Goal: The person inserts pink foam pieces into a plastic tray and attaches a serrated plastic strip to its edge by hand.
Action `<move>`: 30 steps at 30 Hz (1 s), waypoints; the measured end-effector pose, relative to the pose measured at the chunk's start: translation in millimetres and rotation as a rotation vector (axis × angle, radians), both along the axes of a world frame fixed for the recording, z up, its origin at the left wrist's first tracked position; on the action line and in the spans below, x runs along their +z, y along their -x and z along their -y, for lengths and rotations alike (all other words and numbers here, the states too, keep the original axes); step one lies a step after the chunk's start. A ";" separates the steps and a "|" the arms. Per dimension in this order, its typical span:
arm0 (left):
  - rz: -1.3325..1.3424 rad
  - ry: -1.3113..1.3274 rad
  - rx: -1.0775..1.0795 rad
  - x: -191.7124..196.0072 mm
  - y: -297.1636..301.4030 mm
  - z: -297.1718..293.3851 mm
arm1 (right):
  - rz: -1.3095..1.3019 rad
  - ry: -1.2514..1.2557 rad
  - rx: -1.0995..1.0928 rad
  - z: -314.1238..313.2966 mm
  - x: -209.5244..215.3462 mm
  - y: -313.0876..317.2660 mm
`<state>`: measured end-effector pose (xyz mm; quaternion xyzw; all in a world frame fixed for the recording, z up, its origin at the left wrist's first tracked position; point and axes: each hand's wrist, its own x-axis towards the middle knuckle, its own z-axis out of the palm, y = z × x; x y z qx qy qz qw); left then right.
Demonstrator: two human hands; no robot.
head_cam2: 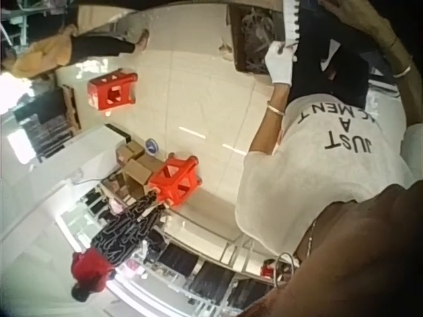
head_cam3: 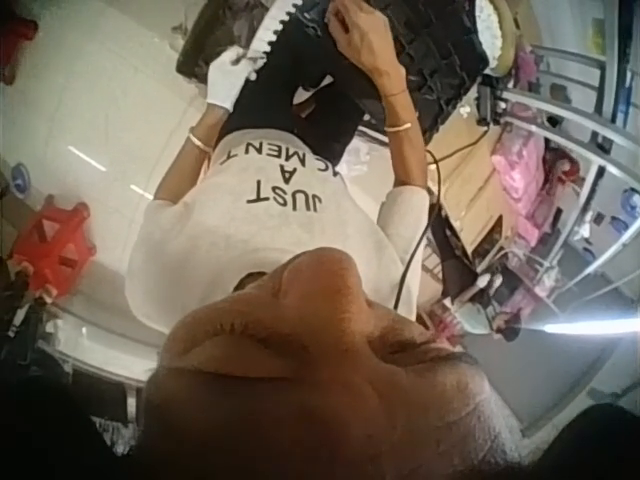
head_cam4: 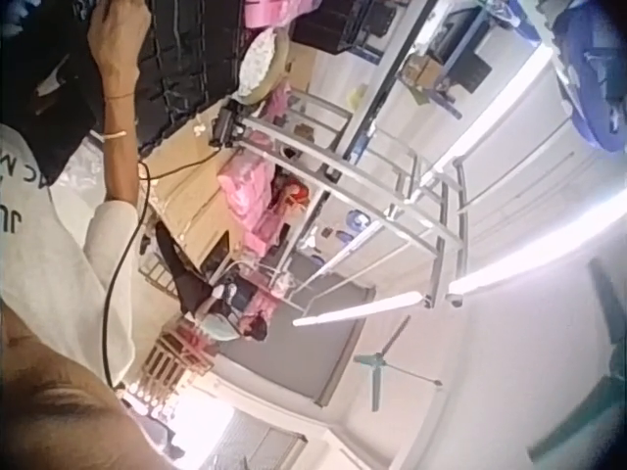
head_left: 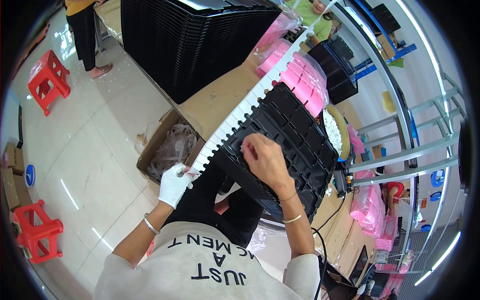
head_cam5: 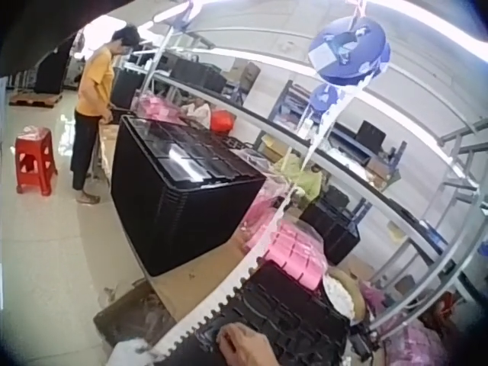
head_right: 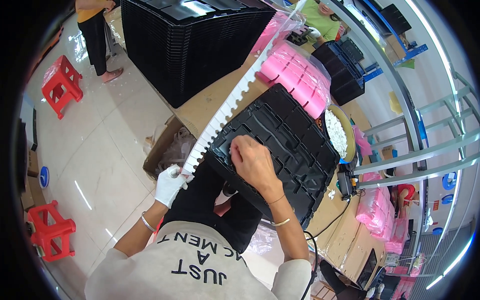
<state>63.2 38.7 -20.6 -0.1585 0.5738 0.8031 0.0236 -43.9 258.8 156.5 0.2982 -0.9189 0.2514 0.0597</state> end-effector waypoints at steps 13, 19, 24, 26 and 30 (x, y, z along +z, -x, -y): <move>0.011 -0.207 -0.206 102.8 -23.0 -25.7 | 0.481 0.639 -0.207 -6.7 -1.3 -139.1; -0.041 -0.211 -0.355 119.0 -38.5 -53.3 | 0.244 0.583 -0.322 -23.3 -11.3 -173.8; -0.105 -0.143 -0.447 126.5 -58.2 -80.3 | 0.100 0.562 -0.334 -36.7 -19.2 -192.3; -0.099 -0.092 -0.503 126.5 -64.7 -85.9 | 0.088 0.552 -0.325 -43.2 -20.5 -200.8; -0.046 -0.105 -0.564 130.7 -66.5 -100.0 | -0.021 0.475 -0.291 -61.1 -19.2 -214.0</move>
